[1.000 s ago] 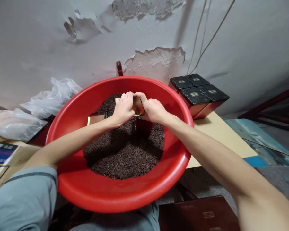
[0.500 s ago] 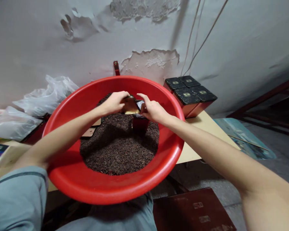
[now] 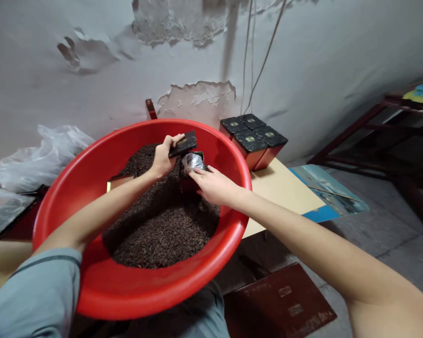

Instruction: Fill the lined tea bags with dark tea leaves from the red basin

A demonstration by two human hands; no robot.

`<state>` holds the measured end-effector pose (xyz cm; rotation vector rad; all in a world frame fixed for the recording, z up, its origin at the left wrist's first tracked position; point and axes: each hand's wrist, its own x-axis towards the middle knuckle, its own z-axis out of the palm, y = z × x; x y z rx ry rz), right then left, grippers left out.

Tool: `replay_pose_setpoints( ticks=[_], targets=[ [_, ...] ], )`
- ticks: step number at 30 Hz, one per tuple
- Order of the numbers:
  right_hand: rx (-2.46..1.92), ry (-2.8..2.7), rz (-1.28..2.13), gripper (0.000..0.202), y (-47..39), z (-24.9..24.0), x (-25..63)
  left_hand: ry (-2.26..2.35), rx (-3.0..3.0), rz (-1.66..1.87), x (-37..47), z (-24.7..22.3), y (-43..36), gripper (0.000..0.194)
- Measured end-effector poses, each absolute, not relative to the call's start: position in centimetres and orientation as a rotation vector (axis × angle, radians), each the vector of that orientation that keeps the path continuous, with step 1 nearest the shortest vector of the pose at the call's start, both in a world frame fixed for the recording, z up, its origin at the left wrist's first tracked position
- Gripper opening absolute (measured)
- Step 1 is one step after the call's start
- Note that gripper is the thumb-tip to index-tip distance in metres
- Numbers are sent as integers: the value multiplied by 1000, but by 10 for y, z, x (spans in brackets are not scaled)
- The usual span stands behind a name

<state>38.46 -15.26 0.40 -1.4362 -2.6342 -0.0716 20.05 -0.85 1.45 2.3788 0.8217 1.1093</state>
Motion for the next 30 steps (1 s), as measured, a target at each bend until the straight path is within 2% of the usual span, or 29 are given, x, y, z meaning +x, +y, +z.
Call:
replay_pose_setpoints(
  ticks=[3,11,13,17,19,21,24,25,27,30],
  targets=[
    [-1411,-2624,-93,67,-154,0,384,772,2382,1111,195,7,-3,43],
    [-1416,-2672,-82,72,-165,4,380,412,2679,615,192,-6,-7,56],
    [-1415,-2691,-84,65,-175,7,378,393,2740,559,196,-7,-4,63],
    [-1588,-2554,41,28,-184,26,384,446,2822,414,194,-7,-3,81],
    [-1659,-2354,62,29,-172,38,393,469,2830,329,190,-8,-4,89],
    [-1613,-2229,77,43,-149,44,402,430,2813,300,186,-11,-4,93],
    [-1588,-2310,268,103,-106,38,408,368,2746,351,183,-13,0,85],
    [-1627,-2353,348,116,-94,32,408,385,2708,378,183,-13,1,81],
    [-1711,-2395,474,126,-76,20,407,490,2621,422,184,-11,3,75],
    [-1724,-2421,518,126,-65,5,410,706,2536,403,185,-8,3,69]
  ],
)
